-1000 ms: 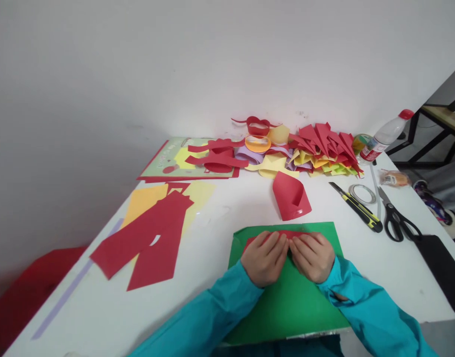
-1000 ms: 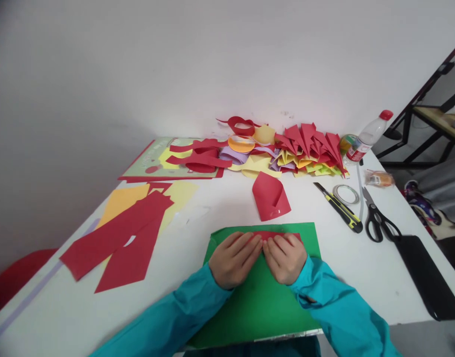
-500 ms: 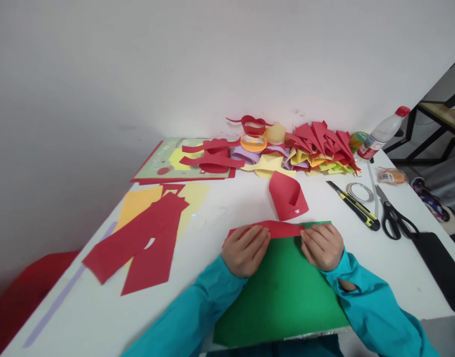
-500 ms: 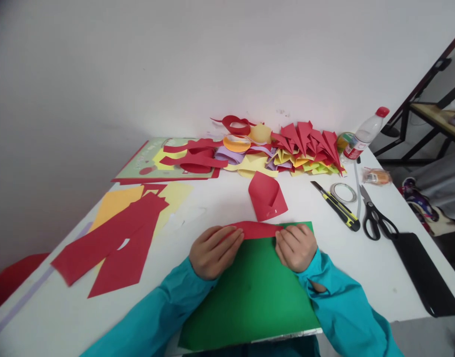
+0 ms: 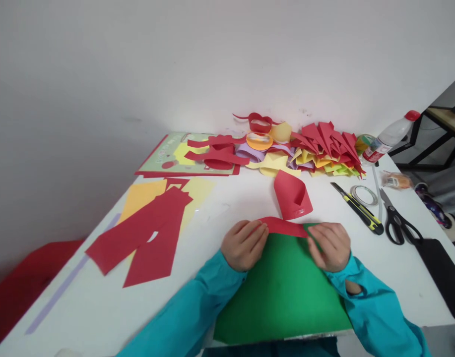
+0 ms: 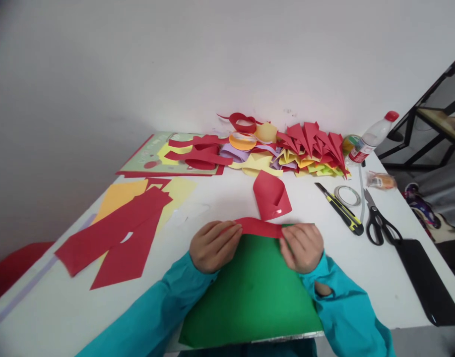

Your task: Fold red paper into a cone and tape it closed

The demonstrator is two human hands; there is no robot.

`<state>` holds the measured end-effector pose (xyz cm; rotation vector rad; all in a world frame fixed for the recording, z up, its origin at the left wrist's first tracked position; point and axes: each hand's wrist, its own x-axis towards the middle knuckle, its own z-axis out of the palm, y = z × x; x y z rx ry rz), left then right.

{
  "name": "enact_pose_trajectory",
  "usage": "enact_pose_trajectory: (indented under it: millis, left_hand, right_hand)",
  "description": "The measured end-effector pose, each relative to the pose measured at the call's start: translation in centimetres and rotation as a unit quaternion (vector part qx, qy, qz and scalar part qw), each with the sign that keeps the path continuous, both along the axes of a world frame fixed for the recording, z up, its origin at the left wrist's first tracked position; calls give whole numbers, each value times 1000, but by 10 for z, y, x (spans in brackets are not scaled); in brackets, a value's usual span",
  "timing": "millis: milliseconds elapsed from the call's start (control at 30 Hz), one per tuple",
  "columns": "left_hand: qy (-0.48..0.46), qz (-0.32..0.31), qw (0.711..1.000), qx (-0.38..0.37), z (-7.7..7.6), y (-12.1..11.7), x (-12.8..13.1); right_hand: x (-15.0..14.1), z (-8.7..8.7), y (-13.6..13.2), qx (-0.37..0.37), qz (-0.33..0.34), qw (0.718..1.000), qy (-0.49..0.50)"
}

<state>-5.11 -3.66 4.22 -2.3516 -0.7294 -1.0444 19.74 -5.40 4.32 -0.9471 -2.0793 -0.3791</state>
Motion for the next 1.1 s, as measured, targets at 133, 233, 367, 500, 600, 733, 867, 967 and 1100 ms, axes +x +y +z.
enact_pose_trajectory:
  millis: [133,233,367,500,600,733,867,967,1100]
  left_hand:
    - [5,-15,1000,-2,-3,-7,17]
    - [21,-13,1000,-3,-2,-4,20]
    - [15,15,1000,16,0,7,17]
    - [3,40,999,36,0,16,15]
    - [2,44,999,30,0,15,17]
    - [15,13,1000,-4,-3,4,26]
    - [10,-5,1000,-17,-8,-4,36]
    - [5,-4,1000,-21,-9,-7,39]
    - [8,-12,1000,-18,-8,-9,39]
  right_hand:
    - [-22,-5,1,-13,28,998,-51]
    - [-23,-10,8,8,-2,998,-57]
    - [-19,-11,19,27,-37,996,-72]
    - [-22,-10,28,36,-41,996,-74]
    - [-25,-12,30,38,-26,996,-74]
    - [-31,-13,24,35,11,996,-85]
    - [-35,-10,15,32,41,994,-98]
    - [-35,-7,10,28,44,992,-115]
    - [-27,-5,8,24,37,991,-125]
